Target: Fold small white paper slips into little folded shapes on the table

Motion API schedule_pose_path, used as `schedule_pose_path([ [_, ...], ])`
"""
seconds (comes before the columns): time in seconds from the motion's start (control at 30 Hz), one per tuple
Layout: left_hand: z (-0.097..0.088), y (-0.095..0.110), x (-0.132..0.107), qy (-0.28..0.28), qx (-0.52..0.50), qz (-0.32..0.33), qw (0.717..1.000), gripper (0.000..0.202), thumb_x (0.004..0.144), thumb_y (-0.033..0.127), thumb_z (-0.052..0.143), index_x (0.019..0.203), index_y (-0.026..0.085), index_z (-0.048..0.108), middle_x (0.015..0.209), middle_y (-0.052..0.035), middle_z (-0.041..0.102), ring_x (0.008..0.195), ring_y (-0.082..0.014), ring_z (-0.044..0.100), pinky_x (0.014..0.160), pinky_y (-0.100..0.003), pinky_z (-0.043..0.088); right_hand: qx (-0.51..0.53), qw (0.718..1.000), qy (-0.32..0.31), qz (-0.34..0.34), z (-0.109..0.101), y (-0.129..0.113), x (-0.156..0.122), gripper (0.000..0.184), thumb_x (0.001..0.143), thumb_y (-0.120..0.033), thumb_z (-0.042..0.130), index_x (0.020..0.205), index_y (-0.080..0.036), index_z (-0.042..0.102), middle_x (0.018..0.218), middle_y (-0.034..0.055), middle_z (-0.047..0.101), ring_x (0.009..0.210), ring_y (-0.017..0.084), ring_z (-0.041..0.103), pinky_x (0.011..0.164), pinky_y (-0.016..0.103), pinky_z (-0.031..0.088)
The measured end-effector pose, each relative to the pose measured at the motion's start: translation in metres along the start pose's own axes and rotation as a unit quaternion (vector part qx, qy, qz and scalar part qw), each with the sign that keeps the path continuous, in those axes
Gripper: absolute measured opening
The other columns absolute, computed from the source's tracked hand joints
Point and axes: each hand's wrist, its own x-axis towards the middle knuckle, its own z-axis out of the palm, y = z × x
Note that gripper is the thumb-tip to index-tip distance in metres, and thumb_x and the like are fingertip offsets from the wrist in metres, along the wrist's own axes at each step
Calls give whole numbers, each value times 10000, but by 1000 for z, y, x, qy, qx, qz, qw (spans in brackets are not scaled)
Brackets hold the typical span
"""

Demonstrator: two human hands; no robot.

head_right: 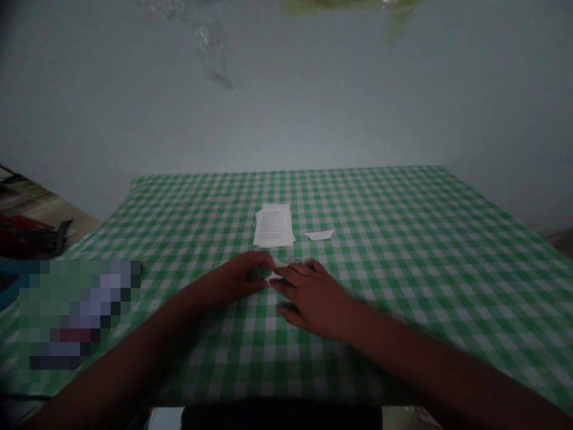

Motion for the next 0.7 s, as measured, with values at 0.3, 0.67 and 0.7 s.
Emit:
schedule_pose_path([
  [0.3, 2, -1, 0, 2, 22, 1, 1000, 312, 826, 170, 617, 1118, 259, 552, 1195, -31, 589, 1115, -211, 533, 1022, -402, 410, -57, 997, 20, 56, -2, -1, -8, 475, 917, -467, 544, 1368, -316, 533, 1516, 79, 399, 1364, 388, 328, 1061, 598, 311],
  [0.67, -2, 5, 2, -16, 29, -19, 999, 284, 836, 204, 606, 1109, 261, 551, 1185, -20, 591, 1080, -209, 540, 1003, -392, 421, -93, 989, 24, 117, -12, 8, -16, 402, 892, -407, 602, 1280, -304, 611, 1525, 96, 382, 1373, 433, 310, 1004, 641, 361],
  [0.7, -2, 5, 2, -18, 29, -21, 999, 284, 836, 213, 609, 1110, 261, 552, 1184, -21, 591, 1077, -212, 541, 1002, -396, 421, -96, 988, 25, 119, -12, 10, -17, 395, 890, -399, 606, 1271, -300, 618, 1524, 99, 383, 1373, 434, 311, 1001, 643, 363],
])
